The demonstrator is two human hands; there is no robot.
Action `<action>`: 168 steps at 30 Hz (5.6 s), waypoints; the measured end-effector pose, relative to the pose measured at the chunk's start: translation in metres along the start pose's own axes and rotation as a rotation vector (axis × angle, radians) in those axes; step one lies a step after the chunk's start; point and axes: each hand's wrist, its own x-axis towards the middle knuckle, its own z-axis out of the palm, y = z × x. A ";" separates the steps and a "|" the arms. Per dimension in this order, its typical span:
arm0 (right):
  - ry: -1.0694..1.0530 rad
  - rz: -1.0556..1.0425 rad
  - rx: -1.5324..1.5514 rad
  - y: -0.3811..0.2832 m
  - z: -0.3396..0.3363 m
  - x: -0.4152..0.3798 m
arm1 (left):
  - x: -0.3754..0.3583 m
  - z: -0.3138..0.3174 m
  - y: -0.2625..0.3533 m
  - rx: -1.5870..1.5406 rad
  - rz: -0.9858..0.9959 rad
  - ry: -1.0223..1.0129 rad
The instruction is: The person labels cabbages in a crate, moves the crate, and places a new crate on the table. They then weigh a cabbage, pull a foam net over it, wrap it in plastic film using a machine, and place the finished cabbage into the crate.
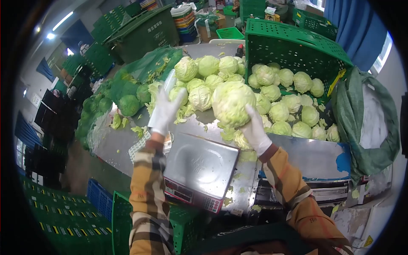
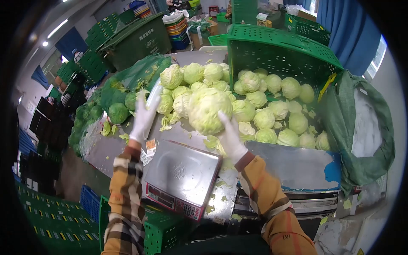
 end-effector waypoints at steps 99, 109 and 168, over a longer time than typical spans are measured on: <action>-0.982 0.148 -1.053 -0.024 0.108 -0.006 | -0.184 -0.017 0.025 -0.194 0.096 0.140; -0.638 0.048 -1.019 0.009 0.072 0.034 | -0.189 -0.026 0.023 -1.486 -0.543 -0.122; -0.700 0.294 -1.043 0.006 0.075 0.007 | -0.187 -0.010 -0.010 -1.323 -0.607 -0.146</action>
